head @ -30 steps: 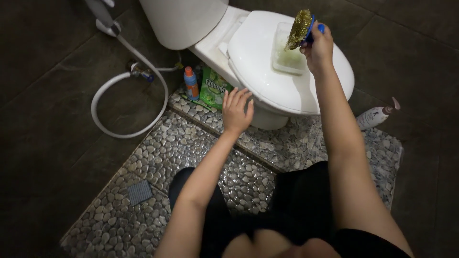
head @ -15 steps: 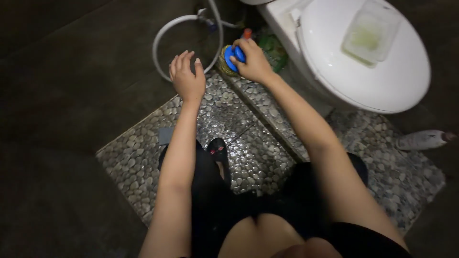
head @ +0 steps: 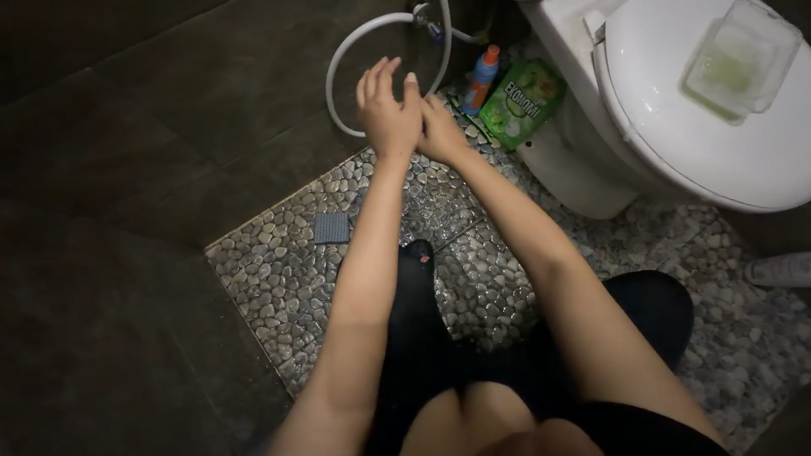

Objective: The person scrubs the pebble-tiled bathroom floor and lower wall tiles using a blue-handled scrub brush. They repeatedly dip the brush into a container of soapy water on the toilet lid, scrub the floor and wall, and rinse the brush with a handheld bidet sprayer.

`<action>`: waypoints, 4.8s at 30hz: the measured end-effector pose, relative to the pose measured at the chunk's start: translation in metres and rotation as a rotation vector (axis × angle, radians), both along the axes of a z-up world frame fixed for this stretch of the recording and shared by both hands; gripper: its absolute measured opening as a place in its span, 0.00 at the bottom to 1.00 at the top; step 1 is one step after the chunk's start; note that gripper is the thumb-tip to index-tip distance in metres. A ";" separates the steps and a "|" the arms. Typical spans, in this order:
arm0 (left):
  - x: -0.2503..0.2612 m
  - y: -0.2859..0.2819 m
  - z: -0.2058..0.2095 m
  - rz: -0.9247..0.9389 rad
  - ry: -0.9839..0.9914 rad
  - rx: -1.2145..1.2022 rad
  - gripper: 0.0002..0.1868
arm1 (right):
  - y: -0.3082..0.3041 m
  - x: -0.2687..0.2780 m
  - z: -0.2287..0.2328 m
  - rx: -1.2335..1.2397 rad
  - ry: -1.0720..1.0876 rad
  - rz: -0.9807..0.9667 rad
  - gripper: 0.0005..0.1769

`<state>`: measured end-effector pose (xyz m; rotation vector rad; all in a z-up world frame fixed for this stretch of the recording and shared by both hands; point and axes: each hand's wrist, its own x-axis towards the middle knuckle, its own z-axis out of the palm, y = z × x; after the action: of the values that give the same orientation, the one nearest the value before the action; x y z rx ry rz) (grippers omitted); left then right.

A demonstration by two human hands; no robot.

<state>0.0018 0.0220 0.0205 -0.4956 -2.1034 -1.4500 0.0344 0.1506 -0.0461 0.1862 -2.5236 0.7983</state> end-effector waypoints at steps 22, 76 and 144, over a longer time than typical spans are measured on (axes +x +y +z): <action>0.033 0.023 0.001 -0.129 0.088 -0.220 0.18 | 0.037 0.063 -0.138 -0.170 -0.161 -0.265 0.26; 0.050 0.215 -0.495 -0.638 -0.833 0.098 0.10 | 0.194 0.083 -0.420 -1.634 -0.297 -0.618 0.22; 0.006 0.080 -0.450 -0.455 -1.389 0.539 0.16 | 0.079 0.028 -0.334 -1.553 -0.606 -0.240 0.44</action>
<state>0.0075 0.1018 -0.4298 0.4612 -2.3082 -3.0926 0.0620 0.2295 -0.3796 -0.9395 -1.5349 2.5973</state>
